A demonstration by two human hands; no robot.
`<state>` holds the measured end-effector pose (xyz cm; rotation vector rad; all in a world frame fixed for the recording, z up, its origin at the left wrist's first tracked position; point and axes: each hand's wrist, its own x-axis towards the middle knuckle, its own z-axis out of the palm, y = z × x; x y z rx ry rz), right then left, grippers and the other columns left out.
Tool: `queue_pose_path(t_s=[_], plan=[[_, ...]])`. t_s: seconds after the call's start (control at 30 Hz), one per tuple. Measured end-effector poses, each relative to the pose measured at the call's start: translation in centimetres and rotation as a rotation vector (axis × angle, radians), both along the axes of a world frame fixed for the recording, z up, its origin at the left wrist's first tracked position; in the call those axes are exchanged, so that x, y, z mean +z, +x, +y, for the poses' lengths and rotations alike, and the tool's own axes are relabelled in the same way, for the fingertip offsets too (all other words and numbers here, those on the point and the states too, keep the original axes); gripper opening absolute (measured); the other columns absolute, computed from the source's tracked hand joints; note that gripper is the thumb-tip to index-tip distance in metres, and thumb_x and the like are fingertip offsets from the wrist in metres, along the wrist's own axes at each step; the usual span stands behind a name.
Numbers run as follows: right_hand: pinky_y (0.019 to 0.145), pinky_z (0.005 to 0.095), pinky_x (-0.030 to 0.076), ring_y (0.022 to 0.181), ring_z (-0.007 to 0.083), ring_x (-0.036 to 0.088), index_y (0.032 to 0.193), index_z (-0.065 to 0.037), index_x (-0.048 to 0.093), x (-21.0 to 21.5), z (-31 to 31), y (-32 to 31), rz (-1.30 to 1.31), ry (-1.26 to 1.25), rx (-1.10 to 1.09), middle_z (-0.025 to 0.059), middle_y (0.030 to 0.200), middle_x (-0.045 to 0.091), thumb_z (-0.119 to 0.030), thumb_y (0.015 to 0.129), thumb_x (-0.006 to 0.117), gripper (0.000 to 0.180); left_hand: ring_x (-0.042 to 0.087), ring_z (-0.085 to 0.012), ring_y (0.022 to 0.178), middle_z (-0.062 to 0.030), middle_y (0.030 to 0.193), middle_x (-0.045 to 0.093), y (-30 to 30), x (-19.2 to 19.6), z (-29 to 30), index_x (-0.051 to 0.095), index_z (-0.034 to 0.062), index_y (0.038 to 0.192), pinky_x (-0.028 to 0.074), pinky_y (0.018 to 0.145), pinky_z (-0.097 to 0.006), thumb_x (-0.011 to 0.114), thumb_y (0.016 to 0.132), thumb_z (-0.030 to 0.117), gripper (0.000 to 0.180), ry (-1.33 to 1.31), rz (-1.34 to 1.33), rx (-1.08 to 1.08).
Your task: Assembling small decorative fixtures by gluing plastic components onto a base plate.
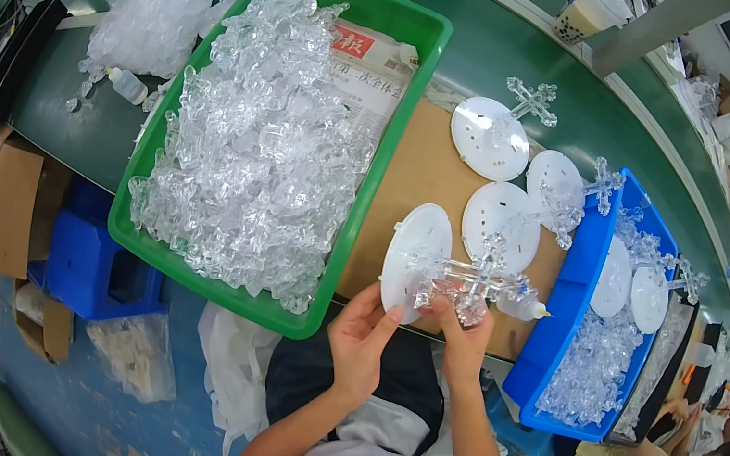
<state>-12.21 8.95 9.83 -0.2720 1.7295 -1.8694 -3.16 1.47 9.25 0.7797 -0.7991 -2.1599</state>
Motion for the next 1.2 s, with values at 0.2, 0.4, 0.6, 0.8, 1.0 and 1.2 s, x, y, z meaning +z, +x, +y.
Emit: queue_pose_path(t_s=[0.2,0.4,0.6,0.8,1.0,1.2], plan=[[0.074,0.0294,0.051,0.081,0.0156,0.061,0.106,0.0,0.052,-0.2,0.4,0.1,0.004,-0.014,-0.016,0.0104,0.094,0.062,-0.006,0.077,0.07,0.034,0.054,-0.019,0.108,-0.0156,0.118,0.055,0.1,0.3,0.3,0.044,-0.0093,0.123,0.043,0.093,-0.03,0.056,0.085,-0.005,0.04,-0.079,-0.025,-0.077],[0.07,0.0264,0.049,0.08,0.0125,0.059,0.1,0.0,0.056,-0.9,1.5,-1.1,0.461,0.182,0.168,0.0076,0.093,0.062,-0.001,0.076,0.068,0.027,0.057,-0.0155,0.1,-0.0134,0.109,0.059,-0.1,-0.2,1.0,0.048,-0.0085,0.115,0.045,0.087,-0.026,0.057,0.084,-0.005,0.031,-0.091,-0.019,-0.022],[0.07,0.028,0.048,0.078,0.0132,0.06,0.091,0.0,0.064,0.1,0.9,-0.6,0.646,0.306,0.22,0.0077,0.083,0.065,-0.008,0.073,0.072,0.021,0.059,-0.0112,0.091,-0.0106,0.099,0.062,-0.1,-0.8,1.1,0.052,-0.006,0.103,0.046,0.077,-0.021,0.058,0.084,-0.005,0.02,-0.129,-0.037,0.022],[0.069,0.026,0.048,0.074,0.0141,0.062,0.09,0.001,0.064,-0.7,0.3,1.9,0.299,0.063,-0.089,0.0095,0.082,0.066,-0.006,0.074,0.071,0.019,0.058,-0.0097,0.086,-0.0086,0.095,0.062,0.3,-0.8,1.7,0.052,-0.0043,0.101,0.046,0.072,-0.02,0.059,0.084,-0.004,0.019,-0.166,-0.085,0.025],[0.065,0.0331,0.047,0.072,0.0233,0.061,0.093,-0.001,0.058,1.6,-2.6,0.2,0.894,0.414,0.08,0.0123,0.086,0.062,-0.011,0.075,0.069,0.023,0.056,-0.0111,0.095,-0.0104,0.103,0.06,-1.7,-2.2,-0.9,0.047,-0.0028,0.11,0.043,0.083,-0.022,0.053,0.087,-0.004,0.024,-0.122,-0.069,0.042],[0.063,0.0403,0.045,0.075,0.0335,0.056,0.098,-0.004,0.053,-1.2,-4.6,-1.1,0.924,0.571,0.195,0.0154,0.079,0.052,-0.013,0.076,0.064,0.026,0.023,-0.0415,0.131,-0.0292,0.141,0.019,-1.0,-3.3,0.2,0.024,-0.0013,0.138,0.022,0.105,-0.047,0.052,0.084,0.003,0.062,-1.135,-0.704,-0.113]])
